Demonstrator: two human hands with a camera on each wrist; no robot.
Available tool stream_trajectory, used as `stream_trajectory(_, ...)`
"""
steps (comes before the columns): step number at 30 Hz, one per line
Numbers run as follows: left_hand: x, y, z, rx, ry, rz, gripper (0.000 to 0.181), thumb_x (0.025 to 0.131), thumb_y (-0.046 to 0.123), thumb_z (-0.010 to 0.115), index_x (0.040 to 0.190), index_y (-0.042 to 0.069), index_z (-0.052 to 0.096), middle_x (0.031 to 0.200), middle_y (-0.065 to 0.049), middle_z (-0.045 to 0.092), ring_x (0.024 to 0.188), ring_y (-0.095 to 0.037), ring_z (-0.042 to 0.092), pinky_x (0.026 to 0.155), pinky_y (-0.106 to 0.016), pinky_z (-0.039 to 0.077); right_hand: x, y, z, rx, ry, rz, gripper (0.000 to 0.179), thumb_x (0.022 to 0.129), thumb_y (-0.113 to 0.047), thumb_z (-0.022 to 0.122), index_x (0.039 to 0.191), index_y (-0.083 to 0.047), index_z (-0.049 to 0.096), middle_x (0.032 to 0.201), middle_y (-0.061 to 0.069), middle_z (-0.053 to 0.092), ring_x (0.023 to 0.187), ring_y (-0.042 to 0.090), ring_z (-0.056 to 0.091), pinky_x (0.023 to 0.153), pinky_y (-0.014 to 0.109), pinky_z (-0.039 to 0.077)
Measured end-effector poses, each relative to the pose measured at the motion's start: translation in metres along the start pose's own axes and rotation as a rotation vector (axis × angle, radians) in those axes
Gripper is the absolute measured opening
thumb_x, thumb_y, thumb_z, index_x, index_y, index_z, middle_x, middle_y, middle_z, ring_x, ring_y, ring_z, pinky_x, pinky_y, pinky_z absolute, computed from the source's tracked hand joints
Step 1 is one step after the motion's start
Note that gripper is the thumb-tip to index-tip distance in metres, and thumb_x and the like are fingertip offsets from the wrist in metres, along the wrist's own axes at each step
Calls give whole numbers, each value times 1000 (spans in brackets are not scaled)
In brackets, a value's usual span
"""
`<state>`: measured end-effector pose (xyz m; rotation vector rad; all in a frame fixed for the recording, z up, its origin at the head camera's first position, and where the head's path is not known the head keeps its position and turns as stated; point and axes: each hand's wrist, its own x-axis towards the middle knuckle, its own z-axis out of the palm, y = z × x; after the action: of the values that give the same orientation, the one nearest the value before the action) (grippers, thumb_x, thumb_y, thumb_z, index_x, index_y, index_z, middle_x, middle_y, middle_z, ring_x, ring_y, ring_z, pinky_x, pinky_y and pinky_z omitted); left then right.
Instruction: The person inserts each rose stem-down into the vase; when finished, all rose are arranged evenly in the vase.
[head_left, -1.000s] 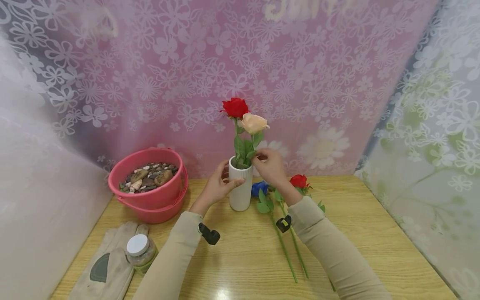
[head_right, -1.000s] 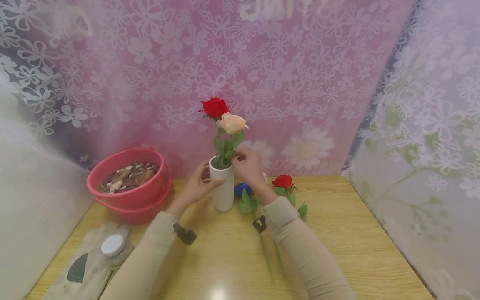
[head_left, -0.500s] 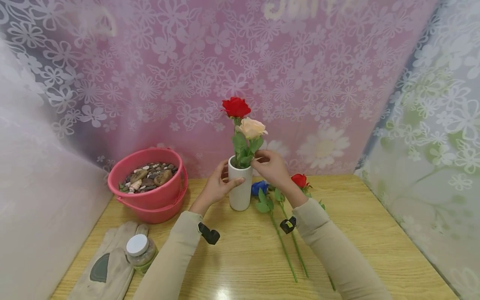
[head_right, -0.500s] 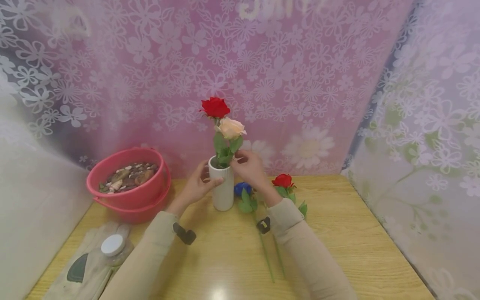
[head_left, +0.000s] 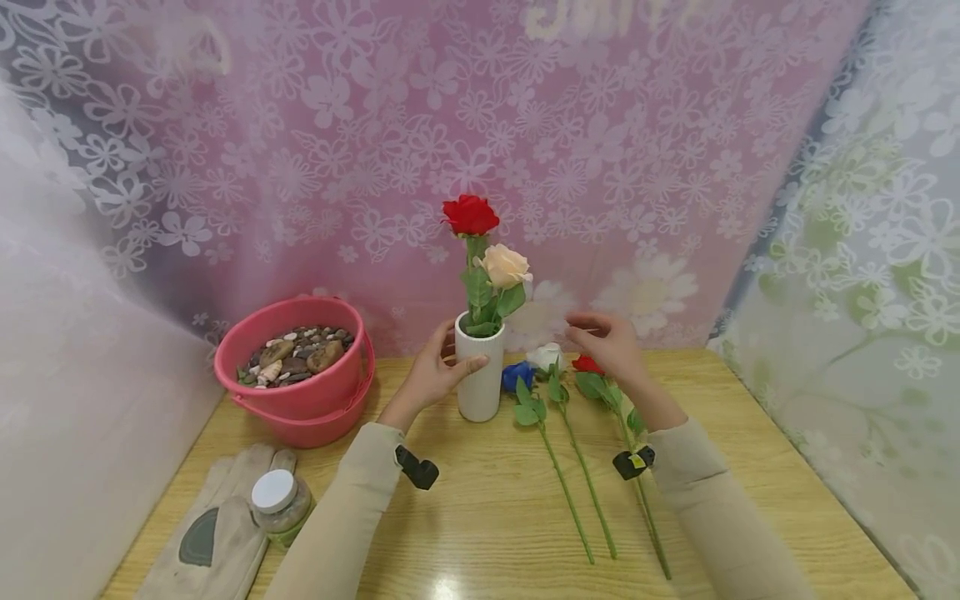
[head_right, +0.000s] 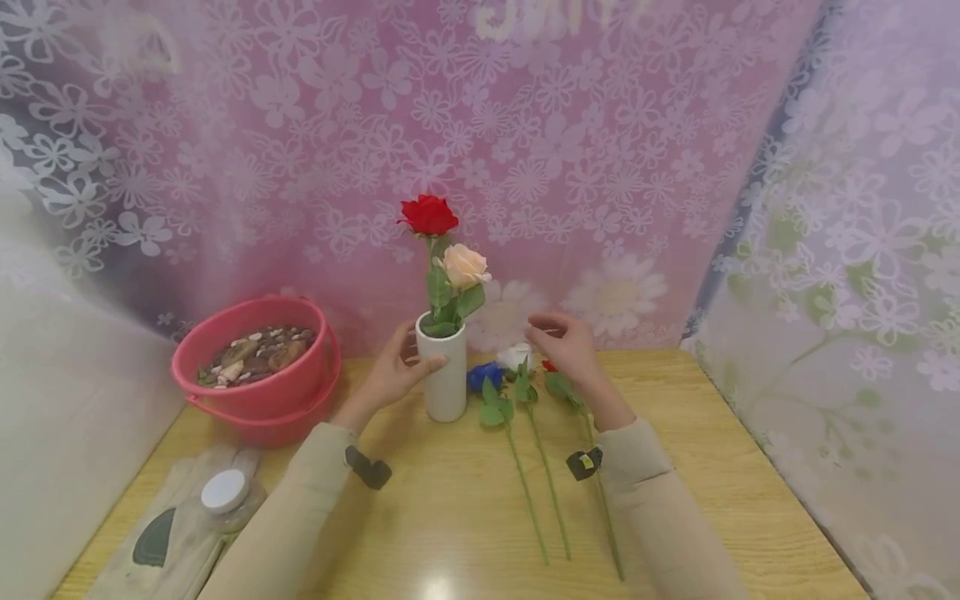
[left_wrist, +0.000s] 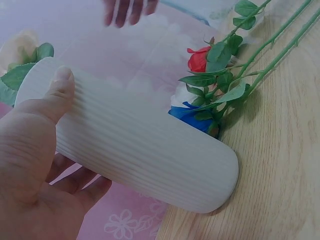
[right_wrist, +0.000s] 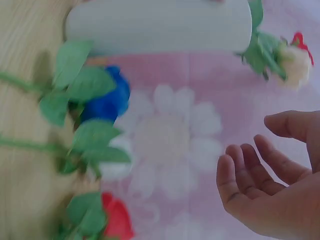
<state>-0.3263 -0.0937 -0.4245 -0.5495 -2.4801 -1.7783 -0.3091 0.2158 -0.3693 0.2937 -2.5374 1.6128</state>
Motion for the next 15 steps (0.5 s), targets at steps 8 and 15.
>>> stream_trajectory(8, -2, 3, -1, -4, -6, -9, 81, 96, 33, 80, 162, 24, 34, 152, -14, 54, 140, -37, 56, 114, -56, 50, -25, 35, -36, -8, -35, 82, 51, 108, -27, 61, 149, 2, 55, 145, 28, 57, 93, -2, 65, 81, 22, 59)
stream_trajectory(15, -1, 4, 1, -6, -6, -10, 82, 96, 32, 80, 163, 23, 33, 150, -14, 54, 139, -37, 57, 114, -55, 50, -41, 70, -51, 1, -48, 123, 53, 107, -25, 64, 148, 6, 54, 122, 14, 72, 90, 3, 72, 83, 33, 65)
